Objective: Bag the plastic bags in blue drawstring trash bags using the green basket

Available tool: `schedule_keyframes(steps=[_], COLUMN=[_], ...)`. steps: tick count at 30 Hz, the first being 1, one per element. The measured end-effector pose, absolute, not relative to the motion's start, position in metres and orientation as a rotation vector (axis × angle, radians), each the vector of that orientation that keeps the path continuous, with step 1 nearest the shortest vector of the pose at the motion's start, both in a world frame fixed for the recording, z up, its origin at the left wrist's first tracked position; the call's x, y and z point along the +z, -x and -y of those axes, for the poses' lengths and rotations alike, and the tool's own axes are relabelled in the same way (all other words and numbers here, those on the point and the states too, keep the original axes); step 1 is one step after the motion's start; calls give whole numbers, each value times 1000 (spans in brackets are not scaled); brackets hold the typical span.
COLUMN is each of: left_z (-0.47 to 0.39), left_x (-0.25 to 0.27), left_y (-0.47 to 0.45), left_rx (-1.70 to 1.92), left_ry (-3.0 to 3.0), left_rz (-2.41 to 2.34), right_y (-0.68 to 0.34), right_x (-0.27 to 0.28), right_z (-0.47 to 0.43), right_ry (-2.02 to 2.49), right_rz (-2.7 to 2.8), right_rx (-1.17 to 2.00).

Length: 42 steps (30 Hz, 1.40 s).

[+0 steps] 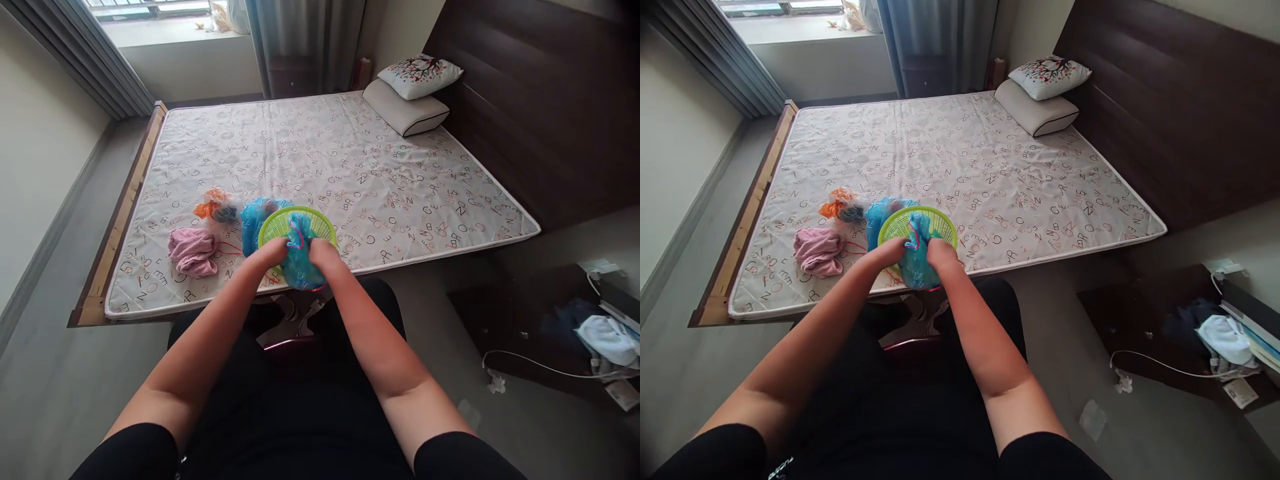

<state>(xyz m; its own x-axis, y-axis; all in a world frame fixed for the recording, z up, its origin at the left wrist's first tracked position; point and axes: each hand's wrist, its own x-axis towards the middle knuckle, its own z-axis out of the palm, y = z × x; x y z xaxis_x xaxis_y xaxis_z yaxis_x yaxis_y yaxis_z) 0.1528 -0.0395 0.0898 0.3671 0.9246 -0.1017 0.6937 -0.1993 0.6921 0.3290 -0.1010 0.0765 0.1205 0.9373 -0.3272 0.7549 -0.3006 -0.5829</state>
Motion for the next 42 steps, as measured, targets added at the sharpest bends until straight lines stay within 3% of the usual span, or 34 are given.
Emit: schedule_keyframes(steps=[3,7,13,20,26,33,42], left_z=[32,39,69,98,96,89,77], left_x=[100,104,77,60,50,17,29], left_y=[-122,-90,-66,-71,-70,-71,-61], left_rx=[384,664,861,971,1114,1051,1138], left_ry=[-1904,-1508,-931,-457,-341,-393,-979], left_rz=[-1568,-1719,-1639,-1416,-1258,-1405,-1427], right_y=[-355,-376,-383,-384,-379,-371,-378], right_x=[89,86,67,45,18,-12,20], right_z=[104,110,124,139,149,143,129], right_ry=[1976,1730,1371,1068,1020,1248,1570], right_rz=[1397,968,437,167,111,213,886], right_rx=[945,1009,1290,1378,1286,1094,626])
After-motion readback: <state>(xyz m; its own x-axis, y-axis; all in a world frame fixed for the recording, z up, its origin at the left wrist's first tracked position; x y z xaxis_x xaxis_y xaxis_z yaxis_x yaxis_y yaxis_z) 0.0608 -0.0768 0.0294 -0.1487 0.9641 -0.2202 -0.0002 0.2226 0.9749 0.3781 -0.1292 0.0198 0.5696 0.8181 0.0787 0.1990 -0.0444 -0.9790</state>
